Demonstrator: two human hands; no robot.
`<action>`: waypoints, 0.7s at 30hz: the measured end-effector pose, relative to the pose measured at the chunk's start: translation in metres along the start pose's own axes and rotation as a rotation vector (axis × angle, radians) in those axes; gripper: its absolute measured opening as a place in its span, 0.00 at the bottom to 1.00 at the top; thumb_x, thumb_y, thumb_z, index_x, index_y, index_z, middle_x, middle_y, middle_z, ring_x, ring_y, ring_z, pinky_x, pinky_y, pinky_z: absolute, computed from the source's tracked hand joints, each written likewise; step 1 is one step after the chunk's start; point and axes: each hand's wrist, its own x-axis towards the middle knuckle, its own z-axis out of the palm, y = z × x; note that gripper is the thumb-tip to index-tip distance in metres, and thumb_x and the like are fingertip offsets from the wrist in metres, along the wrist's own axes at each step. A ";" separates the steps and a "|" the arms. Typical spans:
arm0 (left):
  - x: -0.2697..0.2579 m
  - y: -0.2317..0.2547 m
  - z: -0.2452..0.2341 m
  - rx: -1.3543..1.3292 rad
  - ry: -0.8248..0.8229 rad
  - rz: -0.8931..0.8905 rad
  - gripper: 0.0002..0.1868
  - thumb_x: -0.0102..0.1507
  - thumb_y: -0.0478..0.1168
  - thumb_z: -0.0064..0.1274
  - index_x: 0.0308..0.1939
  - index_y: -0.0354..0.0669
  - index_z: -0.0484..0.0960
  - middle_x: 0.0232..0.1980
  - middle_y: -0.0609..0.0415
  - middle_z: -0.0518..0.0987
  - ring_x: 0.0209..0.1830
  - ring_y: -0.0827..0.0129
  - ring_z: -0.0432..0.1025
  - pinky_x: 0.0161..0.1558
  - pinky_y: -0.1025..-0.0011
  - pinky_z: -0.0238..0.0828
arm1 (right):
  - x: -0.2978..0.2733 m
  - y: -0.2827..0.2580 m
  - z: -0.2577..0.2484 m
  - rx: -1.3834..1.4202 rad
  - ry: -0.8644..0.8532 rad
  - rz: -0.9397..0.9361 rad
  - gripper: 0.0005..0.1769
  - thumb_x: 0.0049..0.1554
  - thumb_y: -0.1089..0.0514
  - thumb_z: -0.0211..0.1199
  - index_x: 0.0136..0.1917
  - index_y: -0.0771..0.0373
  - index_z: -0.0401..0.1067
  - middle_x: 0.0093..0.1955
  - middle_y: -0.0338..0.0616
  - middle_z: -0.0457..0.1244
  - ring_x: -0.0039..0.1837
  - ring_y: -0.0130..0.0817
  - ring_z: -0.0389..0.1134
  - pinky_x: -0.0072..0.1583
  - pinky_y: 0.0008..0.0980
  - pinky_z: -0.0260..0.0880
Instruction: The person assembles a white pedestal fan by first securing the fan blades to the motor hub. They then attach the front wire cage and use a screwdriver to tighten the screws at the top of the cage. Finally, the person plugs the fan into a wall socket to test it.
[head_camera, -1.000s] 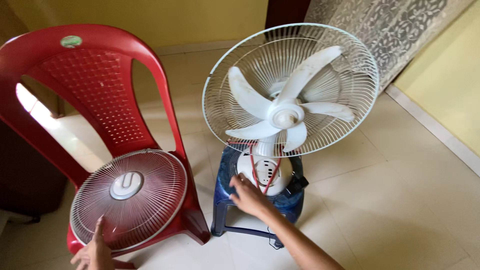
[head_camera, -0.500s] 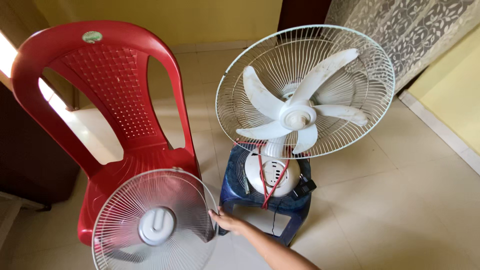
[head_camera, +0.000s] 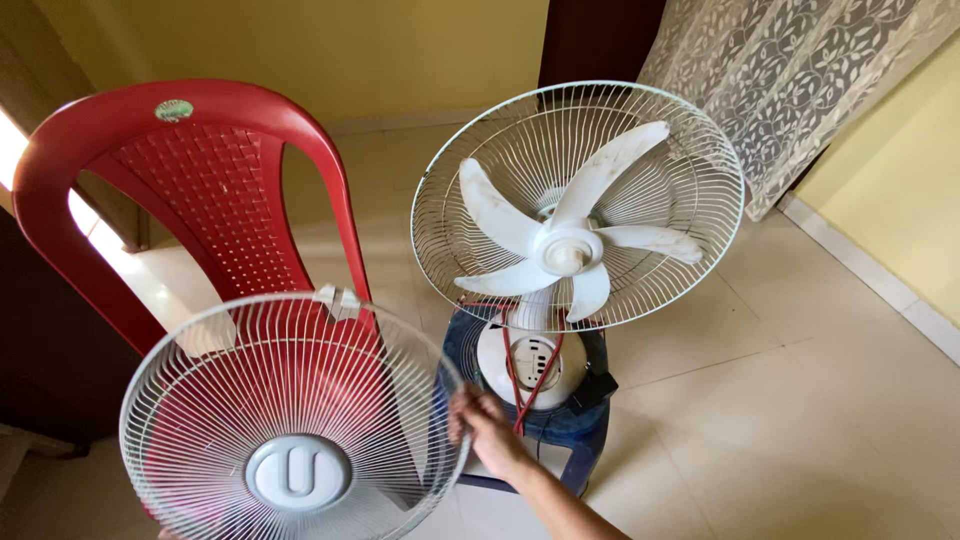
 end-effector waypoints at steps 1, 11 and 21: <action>0.001 -0.003 0.004 -0.021 -0.024 0.000 0.37 0.71 0.67 0.43 0.73 0.44 0.69 0.68 0.53 0.75 0.65 0.59 0.70 0.65 0.58 0.68 | -0.003 -0.019 0.004 0.010 0.060 -0.020 0.11 0.69 0.52 0.56 0.46 0.58 0.66 0.37 0.33 0.59 0.39 0.24 0.60 0.42 0.27 0.64; 0.043 -0.050 0.090 0.018 -0.294 -0.158 0.30 0.73 0.63 0.39 0.70 0.50 0.70 0.66 0.60 0.75 0.63 0.65 0.71 0.62 0.59 0.69 | -0.037 -0.175 -0.053 -0.052 0.299 -0.410 0.23 0.60 0.55 0.64 0.67 0.65 0.71 0.38 0.30 0.61 0.37 0.21 0.60 0.38 0.24 0.60; 0.060 -0.111 0.135 -0.019 -0.534 -0.088 0.23 0.84 0.54 0.40 0.57 0.34 0.74 0.57 0.51 0.79 0.56 0.65 0.73 0.60 0.62 0.72 | -0.090 -0.248 -0.102 -0.206 0.235 -0.599 0.21 0.62 0.53 0.66 0.59 0.72 0.70 0.47 0.39 0.69 0.47 0.25 0.67 0.50 0.24 0.67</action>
